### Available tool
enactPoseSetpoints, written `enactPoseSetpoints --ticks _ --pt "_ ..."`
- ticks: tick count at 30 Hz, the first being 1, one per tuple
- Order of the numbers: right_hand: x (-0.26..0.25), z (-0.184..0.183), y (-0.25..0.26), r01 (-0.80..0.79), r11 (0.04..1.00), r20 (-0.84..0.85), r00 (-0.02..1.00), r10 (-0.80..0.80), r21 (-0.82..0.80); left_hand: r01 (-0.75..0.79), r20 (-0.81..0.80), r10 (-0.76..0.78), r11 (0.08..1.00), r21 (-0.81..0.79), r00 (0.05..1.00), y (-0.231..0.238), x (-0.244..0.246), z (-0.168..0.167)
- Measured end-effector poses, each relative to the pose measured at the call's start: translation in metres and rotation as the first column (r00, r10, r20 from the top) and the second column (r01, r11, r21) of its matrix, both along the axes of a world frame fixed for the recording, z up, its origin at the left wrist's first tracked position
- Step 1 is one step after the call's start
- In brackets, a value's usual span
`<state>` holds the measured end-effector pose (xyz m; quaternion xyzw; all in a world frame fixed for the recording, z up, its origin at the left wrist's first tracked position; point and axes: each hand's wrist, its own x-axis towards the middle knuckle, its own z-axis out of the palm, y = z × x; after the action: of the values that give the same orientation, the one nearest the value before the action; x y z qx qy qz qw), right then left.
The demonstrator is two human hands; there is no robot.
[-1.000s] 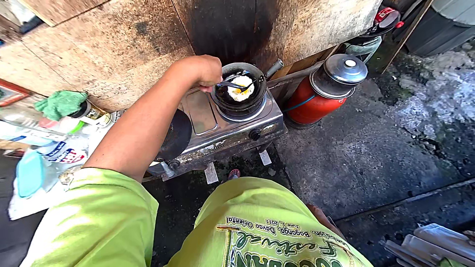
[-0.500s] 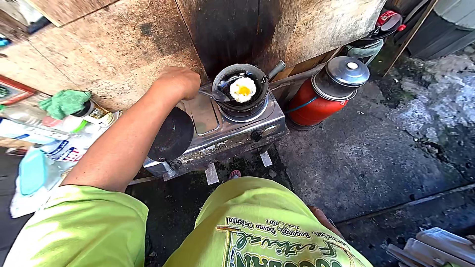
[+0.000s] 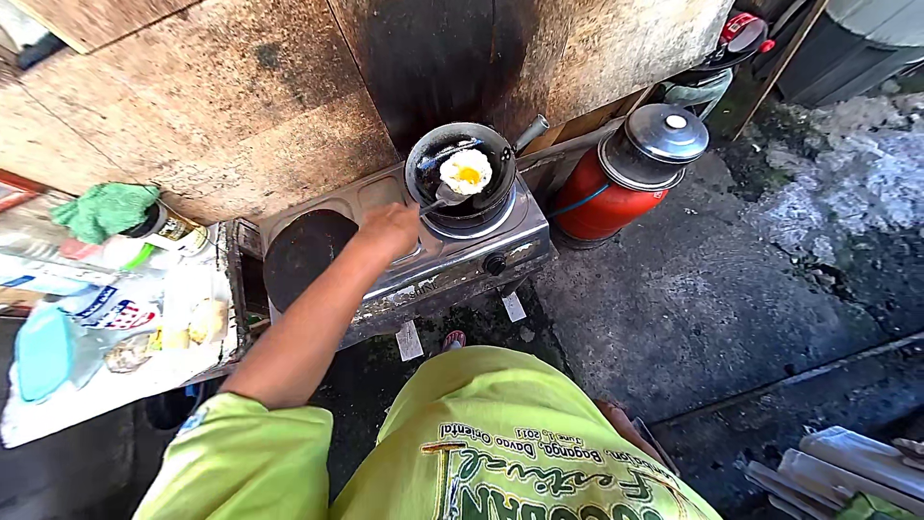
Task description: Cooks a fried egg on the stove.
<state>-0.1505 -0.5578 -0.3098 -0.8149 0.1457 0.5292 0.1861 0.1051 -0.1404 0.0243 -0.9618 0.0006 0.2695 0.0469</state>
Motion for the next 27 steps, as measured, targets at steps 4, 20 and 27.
enactPoseSetpoints --ticks 4,20,27 --pt "-0.004 0.013 0.000 0.057 0.998 0.006 0.998 -0.057 0.020 -0.116 -0.005 0.115 0.993 -0.022 0.993 -0.013 -0.014 -0.030" --pt "-0.020 0.010 -0.018 0.142 0.989 0.008 0.990 -0.142 -0.026 -0.347 0.109 0.393 0.888 -0.302 0.913 -0.037 -0.003 -0.117" --pt "-0.014 0.003 -0.016 0.110 0.994 0.026 0.994 -0.109 -0.010 -0.348 0.082 0.393 0.878 -0.329 0.916 -0.043 -0.022 -0.107"
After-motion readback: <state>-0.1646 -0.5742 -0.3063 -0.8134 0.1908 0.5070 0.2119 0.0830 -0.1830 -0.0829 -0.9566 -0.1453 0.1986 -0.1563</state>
